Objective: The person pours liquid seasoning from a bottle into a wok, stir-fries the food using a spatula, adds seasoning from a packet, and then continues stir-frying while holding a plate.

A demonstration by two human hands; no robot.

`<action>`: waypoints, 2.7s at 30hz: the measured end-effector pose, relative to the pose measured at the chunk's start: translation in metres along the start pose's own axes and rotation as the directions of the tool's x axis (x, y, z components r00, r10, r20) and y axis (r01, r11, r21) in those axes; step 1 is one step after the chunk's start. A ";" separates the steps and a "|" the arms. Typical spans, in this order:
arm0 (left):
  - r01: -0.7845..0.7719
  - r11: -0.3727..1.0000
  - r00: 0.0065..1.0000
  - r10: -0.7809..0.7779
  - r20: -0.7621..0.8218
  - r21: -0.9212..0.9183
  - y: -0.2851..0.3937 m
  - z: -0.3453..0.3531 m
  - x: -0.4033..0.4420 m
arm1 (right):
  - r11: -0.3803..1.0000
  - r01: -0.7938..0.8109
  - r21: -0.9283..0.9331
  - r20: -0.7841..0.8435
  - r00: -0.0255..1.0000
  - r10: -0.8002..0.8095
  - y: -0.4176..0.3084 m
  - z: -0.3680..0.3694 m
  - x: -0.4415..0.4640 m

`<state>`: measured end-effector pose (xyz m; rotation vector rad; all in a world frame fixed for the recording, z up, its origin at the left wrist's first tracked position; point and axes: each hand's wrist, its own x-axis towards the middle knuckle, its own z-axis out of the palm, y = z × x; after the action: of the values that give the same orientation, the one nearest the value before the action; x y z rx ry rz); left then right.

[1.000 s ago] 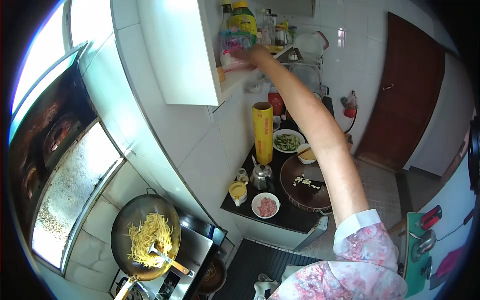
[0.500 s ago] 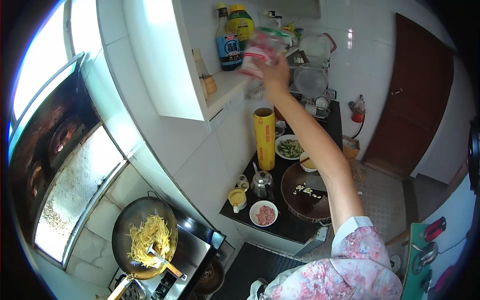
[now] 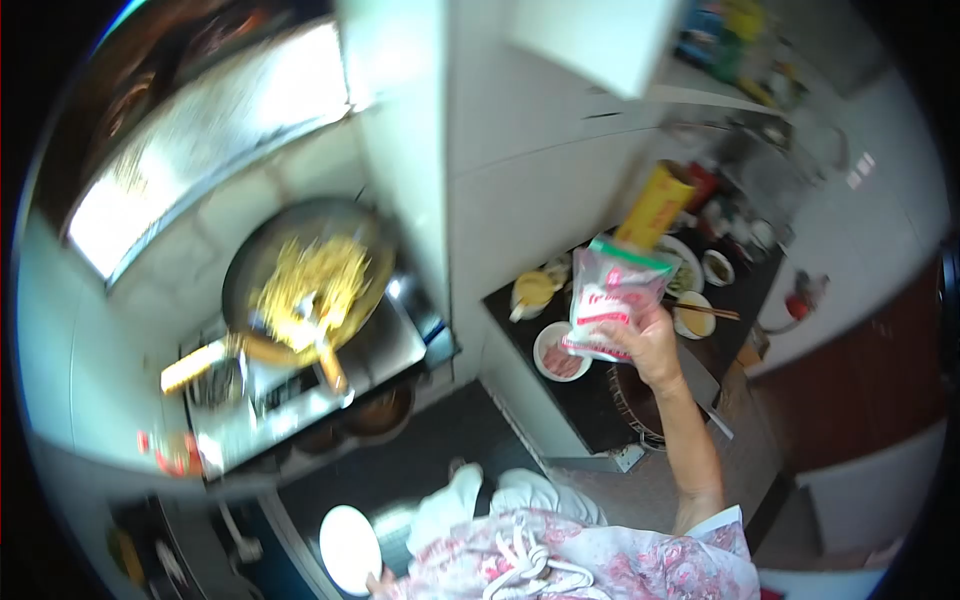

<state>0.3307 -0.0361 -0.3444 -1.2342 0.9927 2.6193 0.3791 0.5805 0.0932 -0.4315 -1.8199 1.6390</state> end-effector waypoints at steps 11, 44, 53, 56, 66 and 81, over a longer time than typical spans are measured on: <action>-0.082 0.978 0.953 0.021 -0.303 -0.190 -0.014 -0.031 -0.046 | 0.823 0.232 -0.518 0.555 0.824 0.117 0.048 0.148 0.062; -0.117 0.934 0.874 -0.064 -0.481 -0.337 -0.032 -0.063 -0.024 | 0.616 0.410 -0.673 0.542 0.840 0.033 0.082 0.358 0.267; -0.086 0.945 0.808 -0.119 -0.577 -0.315 -0.023 -0.065 -0.010 | 0.510 0.469 -0.721 0.506 0.859 -0.074 0.100 0.371 0.272; -0.093 0.943 0.800 -0.119 -0.588 -0.318 -0.021 -0.069 -0.011 | 0.670 0.418 -0.614 0.488 0.868 -0.094 0.111 0.368 0.272; -0.095 0.937 0.821 -0.117 -0.559 -0.336 -0.017 -0.076 -0.021 | 0.730 0.325 -0.601 0.452 0.892 -0.025 0.115 0.354 0.261; -0.079 0.957 0.843 -0.086 -0.531 -0.281 -0.012 -0.063 -0.007 | 0.685 0.366 -0.629 0.432 0.898 -0.083 0.120 0.365 0.258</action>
<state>0.3808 -0.0617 -0.3752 -2.1252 0.6494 2.5232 -0.0698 0.4861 0.0340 -0.1834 -2.6596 0.8234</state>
